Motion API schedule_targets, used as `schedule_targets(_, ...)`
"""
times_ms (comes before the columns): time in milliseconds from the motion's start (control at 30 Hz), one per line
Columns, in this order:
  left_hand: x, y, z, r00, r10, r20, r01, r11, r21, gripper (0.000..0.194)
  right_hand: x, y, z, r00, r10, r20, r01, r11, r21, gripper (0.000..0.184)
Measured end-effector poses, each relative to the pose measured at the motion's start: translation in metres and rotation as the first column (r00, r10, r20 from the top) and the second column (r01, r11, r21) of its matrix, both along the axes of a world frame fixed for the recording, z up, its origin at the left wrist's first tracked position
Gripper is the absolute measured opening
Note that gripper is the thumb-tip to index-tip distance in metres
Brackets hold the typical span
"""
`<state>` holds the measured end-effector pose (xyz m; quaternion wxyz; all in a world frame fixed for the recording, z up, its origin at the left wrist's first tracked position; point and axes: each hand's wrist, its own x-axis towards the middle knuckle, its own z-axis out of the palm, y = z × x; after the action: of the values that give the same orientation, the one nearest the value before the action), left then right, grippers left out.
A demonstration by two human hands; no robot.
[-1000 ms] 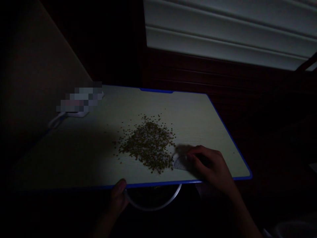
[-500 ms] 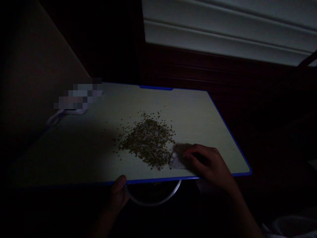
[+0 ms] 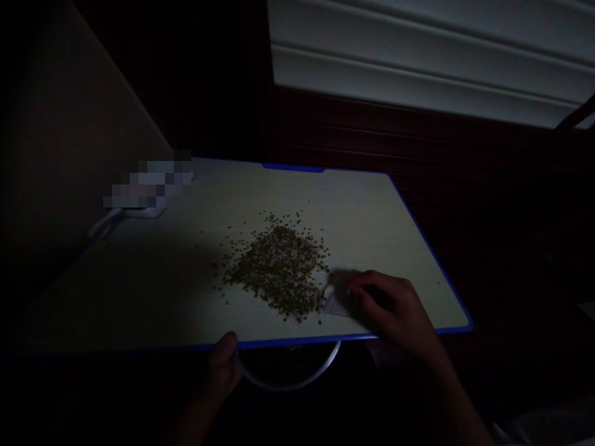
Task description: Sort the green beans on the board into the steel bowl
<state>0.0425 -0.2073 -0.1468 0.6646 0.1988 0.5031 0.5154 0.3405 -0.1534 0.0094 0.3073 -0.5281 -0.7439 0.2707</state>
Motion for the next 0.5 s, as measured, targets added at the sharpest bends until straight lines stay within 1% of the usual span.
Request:
schedule_targets(67,-0.0003,0.0001,-0.0005,1.000,-0.009,0.008,0.009,1.000,-0.030,0.045,-0.0001,-0.0003,0.0000,0.999,-0.037,-0.006,0.038,0.999,0.028,0.012)
schedule_targets(100,-0.0006,0.0000,-0.0011,1.000,-0.009,0.010,0.009,0.999,-0.039,0.045,-0.0002,-0.0006,0.0003,0.999,-0.034,-0.009,0.035,0.999,0.036,0.012)
schedule_targets(167,-0.0011,-0.0003,-0.0028,1.000,-0.006,0.014,0.006,0.999,-0.042,0.044,-0.0008,-0.0015,0.0011,1.000,0.000,-0.016,0.000,0.999,0.032,0.011)
schedule_targets(333,-0.0013,-0.0003,-0.0035,0.996,-0.050,0.072,0.052,0.998,-0.025,0.042,-0.0029,-0.0033,0.0030,0.995,0.096,-0.016,-0.096,0.995,-0.012,0.009)
schedule_targets(500,0.0004,0.0008,0.0013,0.999,-0.016,0.028,0.016,1.000,-0.015,0.042,-0.0040,-0.0036,0.0043,0.992,0.124,-0.016,-0.124,0.992,0.011,0.009)
